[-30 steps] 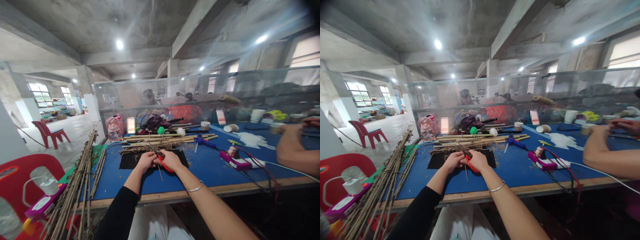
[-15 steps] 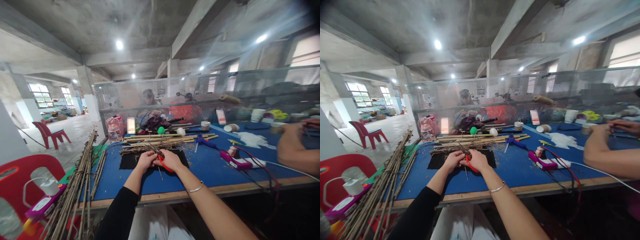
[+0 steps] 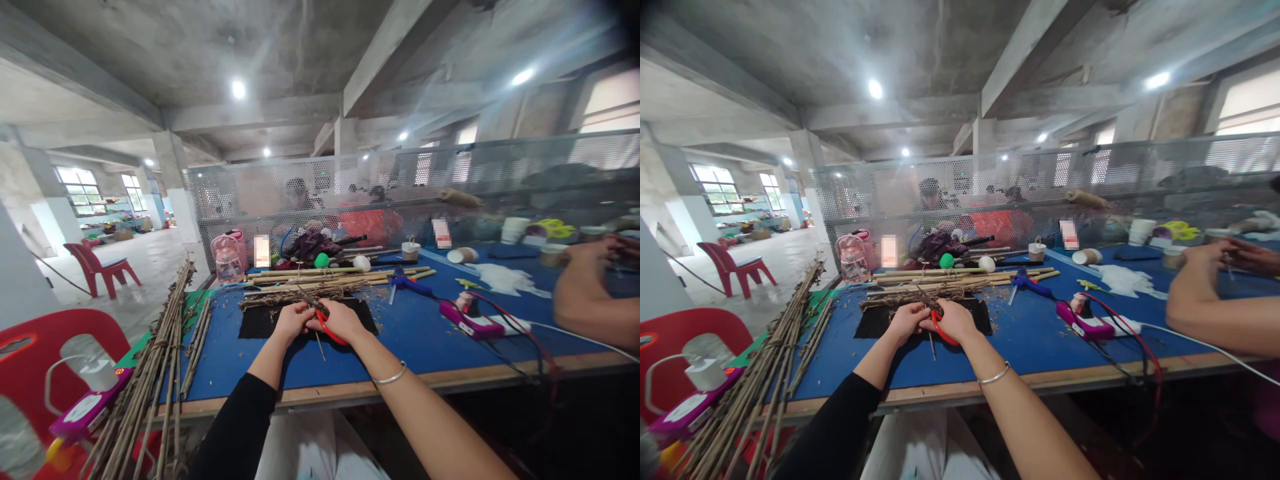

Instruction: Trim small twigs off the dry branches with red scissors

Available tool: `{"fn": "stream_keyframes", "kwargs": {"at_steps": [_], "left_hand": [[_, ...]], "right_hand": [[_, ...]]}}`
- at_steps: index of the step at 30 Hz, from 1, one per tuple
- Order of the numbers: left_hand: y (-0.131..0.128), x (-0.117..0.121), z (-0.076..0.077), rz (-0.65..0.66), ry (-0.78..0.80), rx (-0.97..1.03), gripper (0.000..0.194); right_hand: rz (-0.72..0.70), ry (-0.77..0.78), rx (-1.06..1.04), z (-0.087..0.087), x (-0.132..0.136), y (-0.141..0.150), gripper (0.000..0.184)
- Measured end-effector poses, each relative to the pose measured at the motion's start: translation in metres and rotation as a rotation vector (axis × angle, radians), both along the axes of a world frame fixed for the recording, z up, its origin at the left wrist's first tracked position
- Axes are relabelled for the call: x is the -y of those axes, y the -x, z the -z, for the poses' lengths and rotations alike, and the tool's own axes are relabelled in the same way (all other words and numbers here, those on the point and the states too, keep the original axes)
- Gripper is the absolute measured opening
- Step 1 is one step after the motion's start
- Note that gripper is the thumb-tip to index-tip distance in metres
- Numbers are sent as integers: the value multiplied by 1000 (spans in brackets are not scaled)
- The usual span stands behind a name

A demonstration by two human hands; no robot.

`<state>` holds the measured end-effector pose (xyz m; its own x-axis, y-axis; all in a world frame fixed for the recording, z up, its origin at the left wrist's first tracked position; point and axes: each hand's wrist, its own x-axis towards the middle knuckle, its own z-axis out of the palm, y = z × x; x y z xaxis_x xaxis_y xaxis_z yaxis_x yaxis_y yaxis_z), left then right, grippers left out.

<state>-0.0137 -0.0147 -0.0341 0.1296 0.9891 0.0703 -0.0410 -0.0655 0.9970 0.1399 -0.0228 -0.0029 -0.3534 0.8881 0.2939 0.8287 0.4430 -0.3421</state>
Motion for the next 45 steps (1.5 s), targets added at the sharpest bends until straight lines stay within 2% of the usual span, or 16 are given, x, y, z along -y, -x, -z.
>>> {"fn": "stream_keyframes", "kwargs": {"at_steps": [11,18,21,27,35,45], "left_hand": [[-1,4,-7,-10,10,23,43],[0,1,-3,8,-17,85,35],[0,2,-4,-3,-23,70,35],[-1,4,-6,-15,2,33,37],[-1,3,-4,12,23,35,41],[-1,3,-5,-30,31,-8,36]], "right_hand": [[76,6,47,3,-4,-1,52],[-20,-26,6,2,0,1,58],[-16,-42,5,2,1,1,56],[33,18,-6,1,-1,2,51],[45,14,17,0,-1,2,54],[73,-1,56,1,-3,-1,51]]}}
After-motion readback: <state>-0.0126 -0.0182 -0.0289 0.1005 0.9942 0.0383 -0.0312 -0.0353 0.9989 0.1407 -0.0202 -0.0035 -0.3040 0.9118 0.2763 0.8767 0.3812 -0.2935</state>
